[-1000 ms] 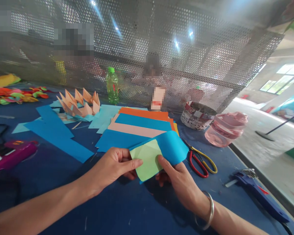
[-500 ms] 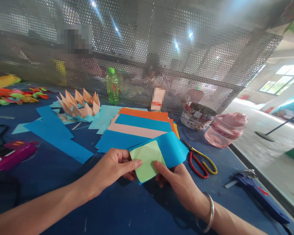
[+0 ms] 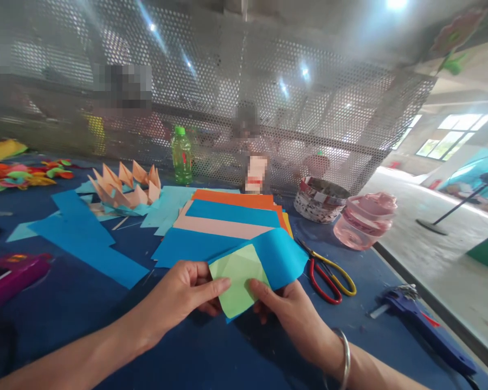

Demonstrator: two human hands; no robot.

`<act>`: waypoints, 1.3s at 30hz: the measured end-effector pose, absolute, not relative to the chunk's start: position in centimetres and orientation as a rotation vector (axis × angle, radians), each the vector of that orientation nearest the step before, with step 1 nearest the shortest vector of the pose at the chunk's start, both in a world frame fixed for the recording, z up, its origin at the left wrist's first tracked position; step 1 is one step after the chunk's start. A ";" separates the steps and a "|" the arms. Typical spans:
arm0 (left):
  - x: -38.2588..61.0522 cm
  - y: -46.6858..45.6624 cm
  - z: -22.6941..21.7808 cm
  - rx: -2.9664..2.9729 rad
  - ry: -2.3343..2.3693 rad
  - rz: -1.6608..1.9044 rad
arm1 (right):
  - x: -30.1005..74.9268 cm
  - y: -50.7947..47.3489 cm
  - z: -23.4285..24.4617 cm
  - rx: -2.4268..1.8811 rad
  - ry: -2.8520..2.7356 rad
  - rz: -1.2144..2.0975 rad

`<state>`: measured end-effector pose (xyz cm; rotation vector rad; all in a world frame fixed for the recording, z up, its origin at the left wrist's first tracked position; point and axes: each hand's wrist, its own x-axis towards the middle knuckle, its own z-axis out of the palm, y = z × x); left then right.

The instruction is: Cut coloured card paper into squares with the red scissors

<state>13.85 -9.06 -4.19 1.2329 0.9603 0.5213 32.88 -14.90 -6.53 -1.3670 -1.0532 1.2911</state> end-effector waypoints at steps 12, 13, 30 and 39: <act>14.3 -9.2 -3.5 1.170 0.913 0.556 | 32.4 -15.2 -7.0 -1.325 -1.050 1.284; 14.3 -9.2 -3.6 1.172 0.913 0.557 | 32.4 -15.2 -6.8 -1.331 -1.043 1.283; 14.3 -9.5 -3.7 1.142 0.834 0.549 | 32.5 -15.3 -7.0 -1.344 -1.046 1.312; 14.2 -9.8 -4.3 1.244 0.921 0.537 | 32.2 -15.5 -7.1 -1.310 -1.105 1.346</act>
